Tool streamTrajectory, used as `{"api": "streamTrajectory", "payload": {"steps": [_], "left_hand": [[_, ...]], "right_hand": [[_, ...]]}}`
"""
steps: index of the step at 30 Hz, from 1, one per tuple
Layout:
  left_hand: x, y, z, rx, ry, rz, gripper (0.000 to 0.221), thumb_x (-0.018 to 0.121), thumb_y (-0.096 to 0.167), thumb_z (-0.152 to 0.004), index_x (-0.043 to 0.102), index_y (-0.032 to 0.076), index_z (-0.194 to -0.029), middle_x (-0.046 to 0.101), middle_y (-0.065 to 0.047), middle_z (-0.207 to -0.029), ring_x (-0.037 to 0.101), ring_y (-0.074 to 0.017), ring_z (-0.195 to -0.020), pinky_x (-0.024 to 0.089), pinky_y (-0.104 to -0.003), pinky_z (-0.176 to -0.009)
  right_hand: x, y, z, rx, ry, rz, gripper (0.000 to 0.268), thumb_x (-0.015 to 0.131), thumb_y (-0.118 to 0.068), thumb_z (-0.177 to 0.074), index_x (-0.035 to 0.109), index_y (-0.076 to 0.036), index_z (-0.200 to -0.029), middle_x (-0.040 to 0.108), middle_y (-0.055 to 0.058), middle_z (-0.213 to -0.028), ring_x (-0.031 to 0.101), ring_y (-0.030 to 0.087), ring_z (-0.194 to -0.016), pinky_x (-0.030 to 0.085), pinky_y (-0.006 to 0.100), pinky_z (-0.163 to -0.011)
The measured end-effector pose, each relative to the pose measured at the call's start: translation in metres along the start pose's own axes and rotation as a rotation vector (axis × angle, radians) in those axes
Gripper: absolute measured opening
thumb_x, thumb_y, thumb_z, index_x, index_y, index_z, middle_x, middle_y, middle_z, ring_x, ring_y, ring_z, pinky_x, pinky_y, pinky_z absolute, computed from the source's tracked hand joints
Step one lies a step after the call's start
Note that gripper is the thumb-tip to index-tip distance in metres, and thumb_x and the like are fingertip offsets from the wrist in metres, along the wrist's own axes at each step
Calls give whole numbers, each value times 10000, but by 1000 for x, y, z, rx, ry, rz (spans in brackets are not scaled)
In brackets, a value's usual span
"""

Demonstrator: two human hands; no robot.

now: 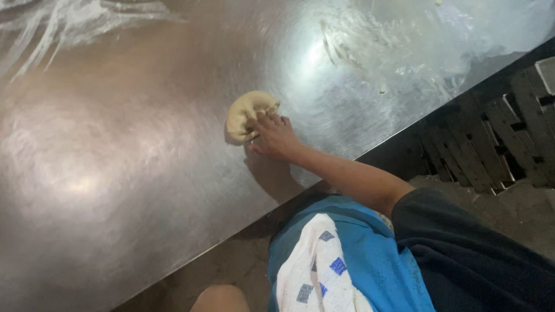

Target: The person manipulates and stretches a piece of dough on a metal table by hand, rolling and shaping it into a long cylinder.

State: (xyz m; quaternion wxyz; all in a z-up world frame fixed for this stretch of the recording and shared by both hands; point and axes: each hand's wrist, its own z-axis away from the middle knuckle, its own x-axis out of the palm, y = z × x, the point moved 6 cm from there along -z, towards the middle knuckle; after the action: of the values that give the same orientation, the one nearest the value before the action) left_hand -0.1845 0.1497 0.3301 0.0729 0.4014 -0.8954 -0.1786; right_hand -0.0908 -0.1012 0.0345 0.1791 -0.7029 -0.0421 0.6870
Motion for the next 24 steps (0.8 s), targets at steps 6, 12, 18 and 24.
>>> {"api": "streamTrajectory", "payload": {"steps": [6, 12, 18, 24], "left_hand": [[-14, -3, 15, -44, 135, -127, 719, 288, 568, -1105, 650, -9, -1334, 660, -170, -1327, 599, -297, -1308, 403, -476, -1202], [-10, -33, 189, -803, 434, -194, 809, 278, 645, -1113, 660, -32, -1334, 689, -194, -1332, 630, -324, -1322, 428, -500, -1214], [-20, -52, 230, -1004, 389, -281, 544, 499, 424, -1088, 650, -35, -1339, 715, -234, -1263, 677, -318, -1206, 448, -471, -1130], [-42, -146, 167, -969, 268, -538, 459, 667, 117, -978, 583, 4, -1414, 721, -151, -1199, 690, -263, -1123, 537, -396, -993]], "right_hand": [[3, -2, -23, 20, 76, 49, 720, 739, -479, -851, 493, -169, -1452, 531, 211, -1381, 494, 423, -1308, 371, 589, -1022], [21, 6, -22, -55, 120, 152, 784, 741, -506, -857, 484, -91, -1470, 556, 244, -1364, 540, 396, -1255, 389, 565, -998], [9, -2, -3, -106, 56, 118, 834, 779, -481, -819, 474, -82, -1485, 527, 202, -1372, 518, 372, -1254, 384, 545, -969], [1, 1, -3, -79, -15, 89, 786, 794, -472, -801, 510, -132, -1451, 531, 167, -1369, 521, 365, -1260, 391, 531, -987]]}}
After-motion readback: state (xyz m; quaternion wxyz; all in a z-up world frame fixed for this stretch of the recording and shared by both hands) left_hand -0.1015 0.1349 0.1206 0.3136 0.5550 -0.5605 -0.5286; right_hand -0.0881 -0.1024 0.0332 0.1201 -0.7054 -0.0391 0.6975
